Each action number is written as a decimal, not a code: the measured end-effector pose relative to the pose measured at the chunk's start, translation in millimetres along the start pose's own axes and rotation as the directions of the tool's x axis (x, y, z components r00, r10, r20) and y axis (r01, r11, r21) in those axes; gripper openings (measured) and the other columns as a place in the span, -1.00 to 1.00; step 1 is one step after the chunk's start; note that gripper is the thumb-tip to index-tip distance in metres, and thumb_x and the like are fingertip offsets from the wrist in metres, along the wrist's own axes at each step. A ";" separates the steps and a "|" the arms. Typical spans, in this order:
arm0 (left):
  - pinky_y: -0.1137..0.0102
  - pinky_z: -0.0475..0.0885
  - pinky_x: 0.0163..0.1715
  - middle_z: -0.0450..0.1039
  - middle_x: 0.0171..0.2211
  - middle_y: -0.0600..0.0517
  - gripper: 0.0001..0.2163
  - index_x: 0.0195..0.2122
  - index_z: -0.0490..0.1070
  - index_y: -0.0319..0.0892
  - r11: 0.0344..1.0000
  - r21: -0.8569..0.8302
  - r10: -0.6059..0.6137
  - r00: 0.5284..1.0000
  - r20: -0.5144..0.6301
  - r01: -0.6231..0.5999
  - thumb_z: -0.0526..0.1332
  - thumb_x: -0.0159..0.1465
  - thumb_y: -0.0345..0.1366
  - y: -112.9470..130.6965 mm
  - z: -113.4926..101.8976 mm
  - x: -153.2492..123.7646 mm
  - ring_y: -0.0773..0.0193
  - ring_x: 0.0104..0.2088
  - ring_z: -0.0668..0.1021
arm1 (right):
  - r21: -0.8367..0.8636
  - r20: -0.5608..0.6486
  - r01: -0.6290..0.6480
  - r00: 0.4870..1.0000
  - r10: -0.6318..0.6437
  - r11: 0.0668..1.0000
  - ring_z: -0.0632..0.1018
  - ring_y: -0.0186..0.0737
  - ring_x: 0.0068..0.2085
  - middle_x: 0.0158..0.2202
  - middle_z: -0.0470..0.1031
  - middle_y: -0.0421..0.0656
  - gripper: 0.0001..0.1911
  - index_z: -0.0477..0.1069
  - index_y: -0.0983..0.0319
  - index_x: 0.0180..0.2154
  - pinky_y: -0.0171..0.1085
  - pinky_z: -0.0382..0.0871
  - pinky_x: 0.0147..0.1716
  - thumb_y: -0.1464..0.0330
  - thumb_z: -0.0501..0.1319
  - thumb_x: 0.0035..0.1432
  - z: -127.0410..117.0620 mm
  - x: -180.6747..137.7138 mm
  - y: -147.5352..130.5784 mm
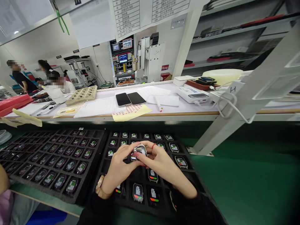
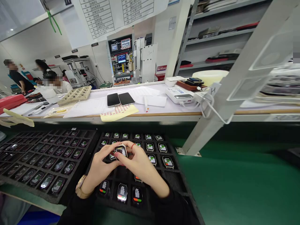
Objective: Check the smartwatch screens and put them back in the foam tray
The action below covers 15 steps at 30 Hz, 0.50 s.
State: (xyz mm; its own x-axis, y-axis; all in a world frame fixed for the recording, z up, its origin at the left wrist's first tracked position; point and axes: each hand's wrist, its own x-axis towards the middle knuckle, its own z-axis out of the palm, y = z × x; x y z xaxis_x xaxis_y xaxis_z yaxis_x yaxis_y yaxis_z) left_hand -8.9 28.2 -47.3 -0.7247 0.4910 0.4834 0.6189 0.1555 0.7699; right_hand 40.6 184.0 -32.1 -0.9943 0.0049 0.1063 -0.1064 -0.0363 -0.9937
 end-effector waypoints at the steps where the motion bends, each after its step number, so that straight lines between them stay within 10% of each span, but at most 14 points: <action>1: 0.37 0.42 -0.05 0.54 -0.13 0.11 -0.47 0.09 0.43 0.05 1.000 -0.002 -0.001 1.000 -0.005 0.001 0.43 0.09 -0.42 -0.2 -0.4 0.3 0.25 -0.14 0.51 | -0.001 0.017 -0.009 1.000 0.009 1.000 0.43 -0.35 -0.49 -0.35 0.53 -0.16 -0.62 0.42 0.28 -0.08 -0.43 0.31 -0.54 0.15 0.29 0.17 -1.5 0.2 -0.3; 15: 0.43 0.39 -0.10 0.50 -0.21 0.18 -0.43 0.12 0.39 0.20 1.000 0.004 -0.029 0.999 0.042 0.029 0.46 0.08 -0.28 -2.3 -11.1 1.0 0.31 -0.22 0.48 | 0.004 0.064 0.032 0.997 -0.032 0.999 0.45 -0.36 -0.54 -0.20 0.51 -0.09 -0.46 0.46 0.31 -0.04 -0.34 0.38 -0.47 0.00 0.02 0.35 -8.6 -2.4 -6.8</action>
State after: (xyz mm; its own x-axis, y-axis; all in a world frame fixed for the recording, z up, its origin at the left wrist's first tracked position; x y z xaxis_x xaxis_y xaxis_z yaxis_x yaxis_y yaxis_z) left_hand -14.4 18.9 -44.0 -0.7290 0.5216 0.4433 0.5991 0.1729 0.7818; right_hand 43.7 192.8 -25.9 -0.9884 -0.0581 0.1404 -0.1383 -0.0400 -0.9896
